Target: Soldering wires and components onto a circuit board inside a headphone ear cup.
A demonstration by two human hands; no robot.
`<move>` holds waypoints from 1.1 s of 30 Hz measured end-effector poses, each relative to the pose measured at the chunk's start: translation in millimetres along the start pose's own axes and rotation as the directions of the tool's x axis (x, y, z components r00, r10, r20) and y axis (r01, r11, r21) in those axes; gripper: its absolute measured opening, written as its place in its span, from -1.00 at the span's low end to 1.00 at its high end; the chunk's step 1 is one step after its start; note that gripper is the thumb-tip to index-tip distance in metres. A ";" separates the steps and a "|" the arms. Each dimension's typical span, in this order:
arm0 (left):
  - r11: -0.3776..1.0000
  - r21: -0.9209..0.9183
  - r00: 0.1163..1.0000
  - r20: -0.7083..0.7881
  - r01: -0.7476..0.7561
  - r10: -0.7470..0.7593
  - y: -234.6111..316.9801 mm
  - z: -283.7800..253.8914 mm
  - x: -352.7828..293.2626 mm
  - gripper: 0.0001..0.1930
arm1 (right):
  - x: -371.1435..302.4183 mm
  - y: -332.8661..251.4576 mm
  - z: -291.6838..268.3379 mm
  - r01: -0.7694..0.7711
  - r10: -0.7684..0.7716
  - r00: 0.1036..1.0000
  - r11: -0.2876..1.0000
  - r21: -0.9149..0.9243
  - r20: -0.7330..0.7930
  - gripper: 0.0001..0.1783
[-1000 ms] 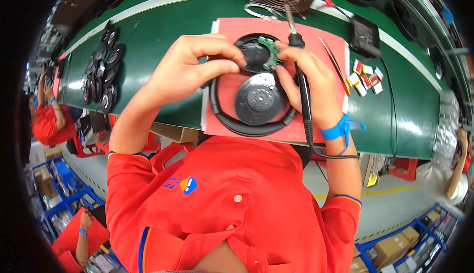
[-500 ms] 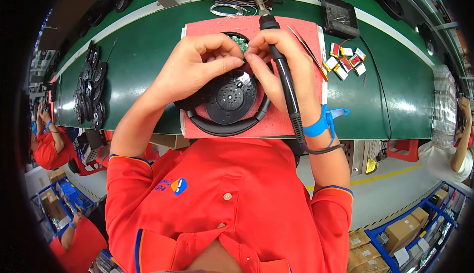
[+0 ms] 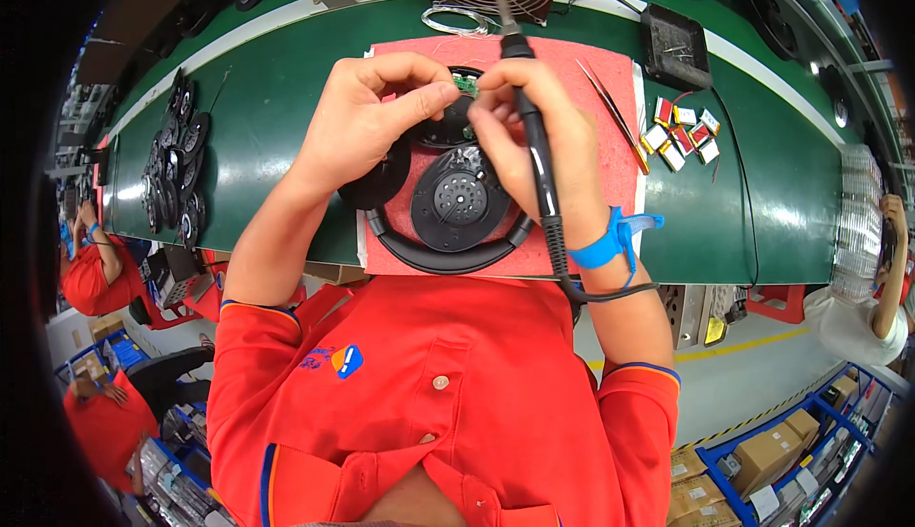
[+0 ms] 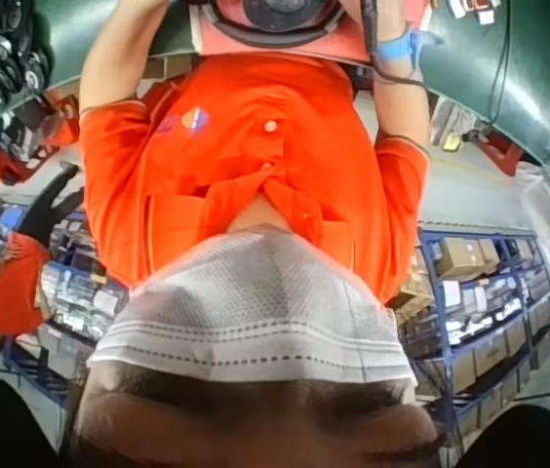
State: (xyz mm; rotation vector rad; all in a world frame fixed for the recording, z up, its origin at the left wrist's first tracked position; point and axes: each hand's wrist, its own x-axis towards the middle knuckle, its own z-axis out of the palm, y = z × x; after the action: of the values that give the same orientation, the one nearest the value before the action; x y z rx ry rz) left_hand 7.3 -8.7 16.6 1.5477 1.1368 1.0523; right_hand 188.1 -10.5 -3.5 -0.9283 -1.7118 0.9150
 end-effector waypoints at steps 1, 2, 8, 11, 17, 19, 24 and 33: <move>0.999 -0.024 0.999 0.011 0.044 -0.044 0.2 -0.8 -0.1 -0.85 | 1.3 -0.3 -3.0 0.009 -0.009 1.000 0.999 0.032 0.014 -0.70; 0.999 -0.025 0.999 0.006 0.043 -0.043 -0.6 -1.2 -0.1 -0.85 | 1.6 2.7 -3.4 0.022 -0.023 1.000 0.997 0.078 0.012 -0.68; 0.996 -0.068 0.998 0.032 0.062 -0.059 -1.2 2.3 -1.2 -0.85 | 2.8 1.5 -0.8 0.012 -0.013 1.000 0.990 0.137 0.008 -0.69; 1.000 -0.030 0.999 0.037 0.003 -0.002 -2.6 4.8 -2.1 -0.85 | 1.6 -0.2 -2.4 -0.008 0.008 1.000 0.993 0.120 0.001 -0.68; 0.954 0.213 0.977 0.020 -0.210 0.211 -2.5 7.9 -2.1 -0.87 | -1.4 -5.9 -1.3 0.026 -0.025 1.000 0.999 -0.043 0.018 -0.75; 0.972 0.227 0.997 -0.029 -0.067 0.076 -0.8 8.5 0.3 -0.87 | -3.9 -3.7 -1.9 0.028 -0.026 0.999 0.997 -0.075 0.030 -0.75; 0.864 0.462 0.974 -0.002 -0.201 0.228 -21.5 0.7 20.1 -0.86 | -8.1 1.6 -20.6 0.257 -0.268 0.963 0.876 -0.408 0.031 -0.79; 0.913 0.367 0.984 0.061 -0.178 0.167 -34.9 -4.1 24.0 -0.90 | -7.9 -16.8 -47.3 0.320 -0.331 0.936 0.941 -0.108 -0.119 -0.62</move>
State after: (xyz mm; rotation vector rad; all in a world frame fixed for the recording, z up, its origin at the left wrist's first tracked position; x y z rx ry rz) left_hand 1.8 20.7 -13.6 1.9862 1.2485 0.9625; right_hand 232.1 -17.1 21.1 -0.7149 -1.7324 0.5491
